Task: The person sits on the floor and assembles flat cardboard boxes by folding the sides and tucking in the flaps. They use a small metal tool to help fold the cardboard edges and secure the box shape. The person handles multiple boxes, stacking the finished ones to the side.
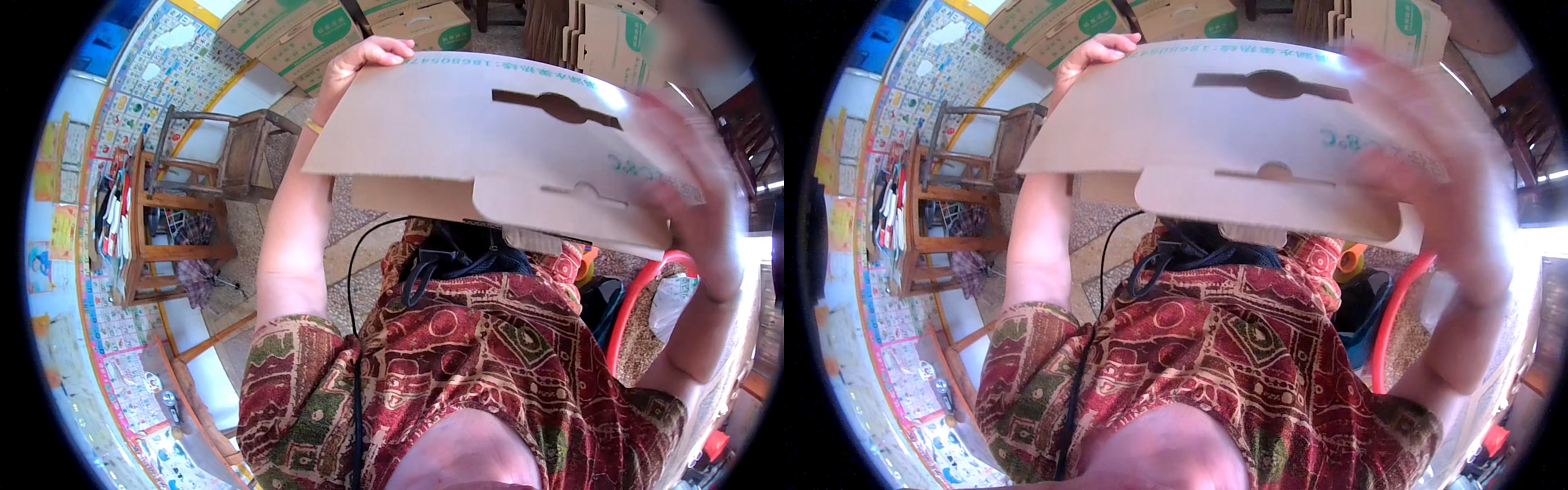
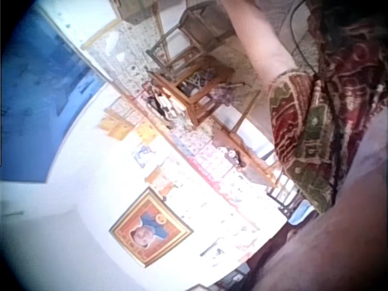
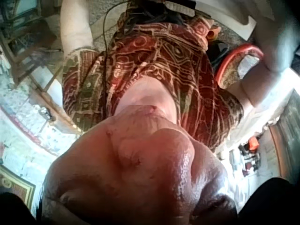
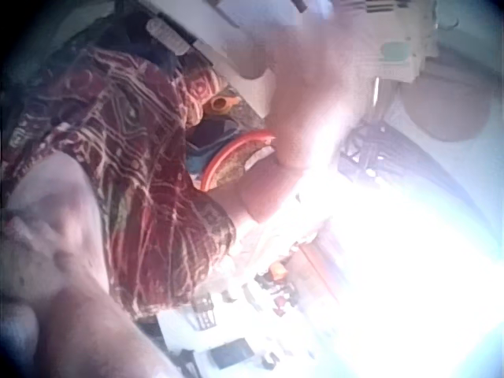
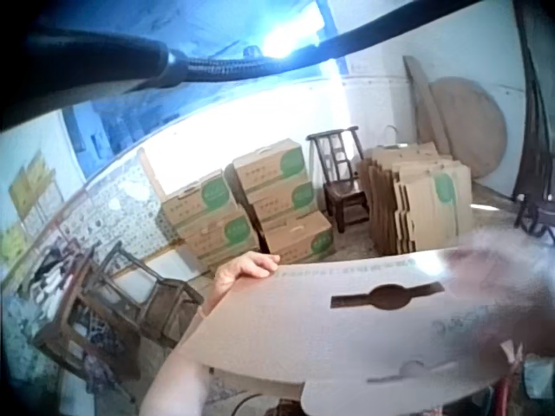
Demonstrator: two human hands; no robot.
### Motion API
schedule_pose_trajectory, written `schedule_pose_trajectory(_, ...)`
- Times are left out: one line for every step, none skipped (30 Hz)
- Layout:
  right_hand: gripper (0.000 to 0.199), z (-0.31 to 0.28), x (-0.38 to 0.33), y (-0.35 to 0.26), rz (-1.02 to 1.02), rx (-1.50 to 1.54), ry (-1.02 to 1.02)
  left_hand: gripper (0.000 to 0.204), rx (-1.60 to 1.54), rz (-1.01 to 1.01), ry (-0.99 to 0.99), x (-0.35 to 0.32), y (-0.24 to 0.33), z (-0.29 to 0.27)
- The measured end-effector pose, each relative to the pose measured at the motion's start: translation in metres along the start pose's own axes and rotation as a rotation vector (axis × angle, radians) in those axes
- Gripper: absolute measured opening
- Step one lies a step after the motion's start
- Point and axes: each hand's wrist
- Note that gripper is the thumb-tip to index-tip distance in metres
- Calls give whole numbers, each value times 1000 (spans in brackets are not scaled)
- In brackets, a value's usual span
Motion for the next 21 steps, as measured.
schedule_pose_trajectory(35,16,6,-5,-128,-36,-245,7,14,1,-14,0,-1,-2)
schedule_pose_trajectory(37,25,4,-1,-198,-111,-305,7,29,4,-25,-1,-3,-3)
schedule_pose_trajectory(39,32,2,3,-269,-186,-367,8,45,6,-34,0,-4,-5)
schedule_pose_trajectory(40,40,-4,8,-255,-179,-357,11,45,-12,-86,-2,0,-7)
schedule_pose_trajectory(40,41,-8,10,-250,-199,-364,12,78,-32,-133,-3,5,-8)
schedule_pose_trajectory(40,42,-12,11,-246,-218,-372,13,111,-52,-179,-3,11,-9)
schedule_pose_trajectory(40,43,-14,11,-241,-243,-372,15,146,-66,-231,1,20,-13)
schedule_pose_trajectory(40,45,-14,12,-238,-236,-356,22,279,-92,-387,5,30,-21)
schedule_pose_trajectory(41,47,-15,13,-237,-229,-341,25,325,-175,-422,7,39,-23)
schedule_pose_trajectory(42,49,-15,14,-232,-224,-324,28,370,-256,-458,9,49,-21)
schedule_pose_trajectory(42,49,-14,14,-237,-206,-327,31,419,-343,-486,9,60,-20)
schedule_pose_trajectory(42,49,-13,16,-243,-188,-330,32,453,-372,-503,10,68,-20)
schedule_pose_trajectory(42,49,-12,18,-248,-170,-332,33,487,-399,-520,10,76,-20)
schedule_pose_trajectory(41,49,-11,18,-251,-172,-333,34,521,-427,-539,11,80,-22)
schedule_pose_trajectory(41,49,-9,19,-253,-173,-334,35,470,-417,-579,11,83,-25)
schedule_pose_trajectory(40,49,-8,19,-261,-173,-333,36,425,-410,-616,10,88,-29)
schedule_pose_trajectory(39,50,-8,21,-265,-176,-330,37,378,-403,-653,9,92,-34)
schedule_pose_trajectory(38,52,-7,23,-268,-178,-327,38,174,-361,-604,5,93,-44)
schedule_pose_trajectory(37,54,-6,25,-266,-183,-323,39,-30,-311,-554,-2,91,-56)
schedule_pose_trajectory(36,56,-5,29,-258,-189,-300,40,-237,-257,-502,-6,90,-64)
schedule_pose_trajectory(35,57,-2,33,-250,-195,-277,40,-179,-238,-395,-9,93,-70)
Point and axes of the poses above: each hand's wrist, its own x-axis towards the middle knuckle, its own z-axis out of the palm, y = z × x, and after that the axes turned 12 degrees about -y, right-handed
